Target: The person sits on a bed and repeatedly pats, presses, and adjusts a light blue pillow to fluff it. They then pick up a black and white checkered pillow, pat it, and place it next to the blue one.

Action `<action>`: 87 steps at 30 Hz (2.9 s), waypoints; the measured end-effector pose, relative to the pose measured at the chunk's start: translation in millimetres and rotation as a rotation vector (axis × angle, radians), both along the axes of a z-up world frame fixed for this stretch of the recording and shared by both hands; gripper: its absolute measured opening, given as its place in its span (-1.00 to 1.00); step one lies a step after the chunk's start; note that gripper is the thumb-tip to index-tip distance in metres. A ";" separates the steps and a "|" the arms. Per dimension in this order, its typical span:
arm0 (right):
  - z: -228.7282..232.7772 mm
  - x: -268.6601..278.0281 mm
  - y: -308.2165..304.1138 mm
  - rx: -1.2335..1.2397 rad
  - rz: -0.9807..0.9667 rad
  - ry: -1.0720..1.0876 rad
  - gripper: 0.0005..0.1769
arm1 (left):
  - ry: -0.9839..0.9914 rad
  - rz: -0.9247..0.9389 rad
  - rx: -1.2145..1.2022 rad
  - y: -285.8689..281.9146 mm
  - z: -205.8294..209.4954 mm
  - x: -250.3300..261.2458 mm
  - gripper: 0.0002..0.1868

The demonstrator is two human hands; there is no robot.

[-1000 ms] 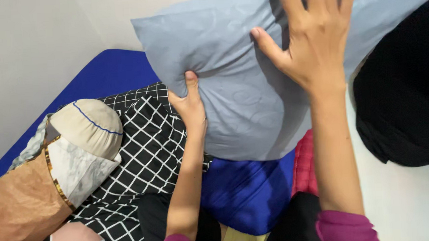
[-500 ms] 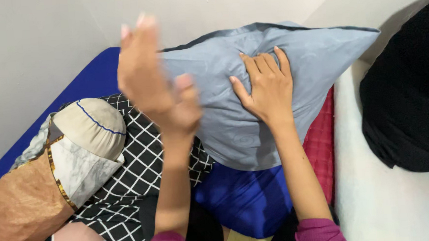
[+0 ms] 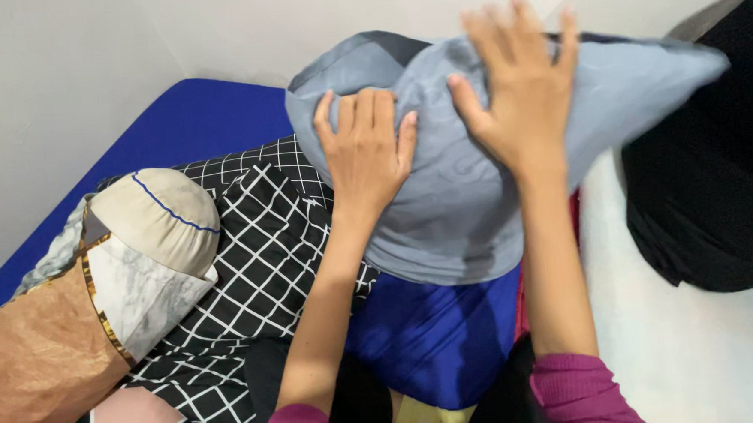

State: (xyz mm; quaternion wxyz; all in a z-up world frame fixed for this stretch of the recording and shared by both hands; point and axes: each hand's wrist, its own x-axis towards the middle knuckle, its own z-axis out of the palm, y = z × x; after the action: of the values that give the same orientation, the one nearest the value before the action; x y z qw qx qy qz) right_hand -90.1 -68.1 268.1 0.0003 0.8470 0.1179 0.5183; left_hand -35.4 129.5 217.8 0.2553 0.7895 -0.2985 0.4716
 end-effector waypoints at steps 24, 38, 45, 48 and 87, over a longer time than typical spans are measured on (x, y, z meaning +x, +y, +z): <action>-5.1 -34.4 -22.6 0.107 -0.081 -0.014 -0.57 | 0.015 -0.024 -0.052 -27.1 11.1 -20.1 -0.62; -51.4 1.7 -34.9 0.136 0.018 0.117 -0.63 | 0.330 -0.561 -0.558 22.4 -92.2 49.9 0.20; -58.6 18.9 -70.5 0.270 0.133 0.052 -0.54 | 0.707 -0.913 -1.041 -2.3 -221.4 180.7 -0.14; -81.1 35.3 -82.3 0.503 0.186 0.095 -0.49 | 0.728 -0.691 -0.891 -66.7 -247.1 186.2 -0.17; -191.2 4.5 -124.3 1.504 0.754 -0.071 -0.32 | 0.884 -0.492 -0.815 12.8 -253.2 105.8 -0.27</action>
State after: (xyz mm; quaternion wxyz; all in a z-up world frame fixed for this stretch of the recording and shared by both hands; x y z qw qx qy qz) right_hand -85.6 -192.4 76.9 -0.7336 0.5086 0.0159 0.4504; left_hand 70.4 142.3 -35.4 0.7339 0.6574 -0.1345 0.1054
